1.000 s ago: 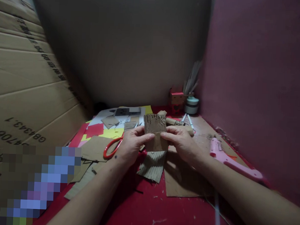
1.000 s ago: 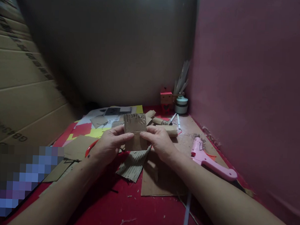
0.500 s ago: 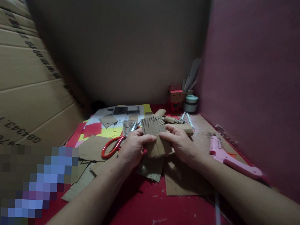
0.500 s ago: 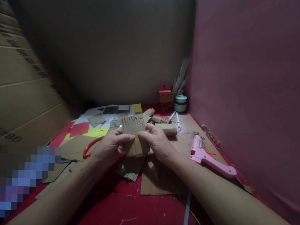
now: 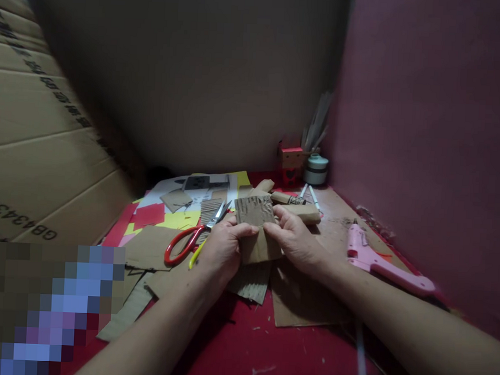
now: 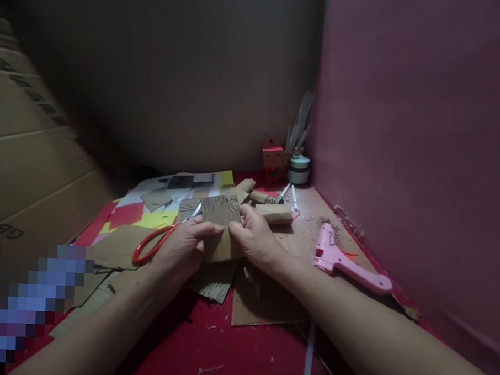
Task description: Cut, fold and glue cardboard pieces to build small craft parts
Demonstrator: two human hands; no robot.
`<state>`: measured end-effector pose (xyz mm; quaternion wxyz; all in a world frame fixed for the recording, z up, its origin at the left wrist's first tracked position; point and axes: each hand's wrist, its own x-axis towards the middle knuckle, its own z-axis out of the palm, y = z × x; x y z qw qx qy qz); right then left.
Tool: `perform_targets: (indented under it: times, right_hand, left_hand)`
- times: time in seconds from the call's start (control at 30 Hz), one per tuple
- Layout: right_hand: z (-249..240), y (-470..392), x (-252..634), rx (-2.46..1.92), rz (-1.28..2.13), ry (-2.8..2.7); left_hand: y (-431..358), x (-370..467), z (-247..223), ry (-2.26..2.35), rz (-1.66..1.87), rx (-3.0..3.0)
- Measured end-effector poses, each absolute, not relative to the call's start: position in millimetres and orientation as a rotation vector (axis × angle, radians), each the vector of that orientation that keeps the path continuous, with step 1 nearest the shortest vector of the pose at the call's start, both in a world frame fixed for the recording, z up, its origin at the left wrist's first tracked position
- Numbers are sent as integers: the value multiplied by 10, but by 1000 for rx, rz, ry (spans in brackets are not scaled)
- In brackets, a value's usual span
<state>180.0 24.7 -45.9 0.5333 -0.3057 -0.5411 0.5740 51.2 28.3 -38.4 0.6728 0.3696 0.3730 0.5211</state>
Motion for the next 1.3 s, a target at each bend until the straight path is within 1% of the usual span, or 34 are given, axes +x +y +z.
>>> perform_targets:
  times: [0.17, 0.27, 0.4, 0.53, 0.87, 1.3]
  right_hand:
    - [-548, 278, 1800, -682, 1538, -1162]
    - [-587, 297, 1785, -727, 1578, -1138]
    - [-594, 295, 1763, -763, 1536, -1152]
    - [-572, 283, 1749, -711, 1452, -1156]
    - [-625, 309, 1765, -712, 1380, -1130]
    - [-614, 303, 1751, -663, 1436, -987]
  left_hand:
    - [284, 516, -416, 845, 1230, 814]
    - [287, 519, -441, 796, 1224, 846]
    - [276, 545, -455, 800, 1224, 798]
    - [267, 584, -463, 810, 1245, 730]
    - [251, 634, -473, 802, 1302, 767]
    - [285, 658, -534, 786, 1350, 784]
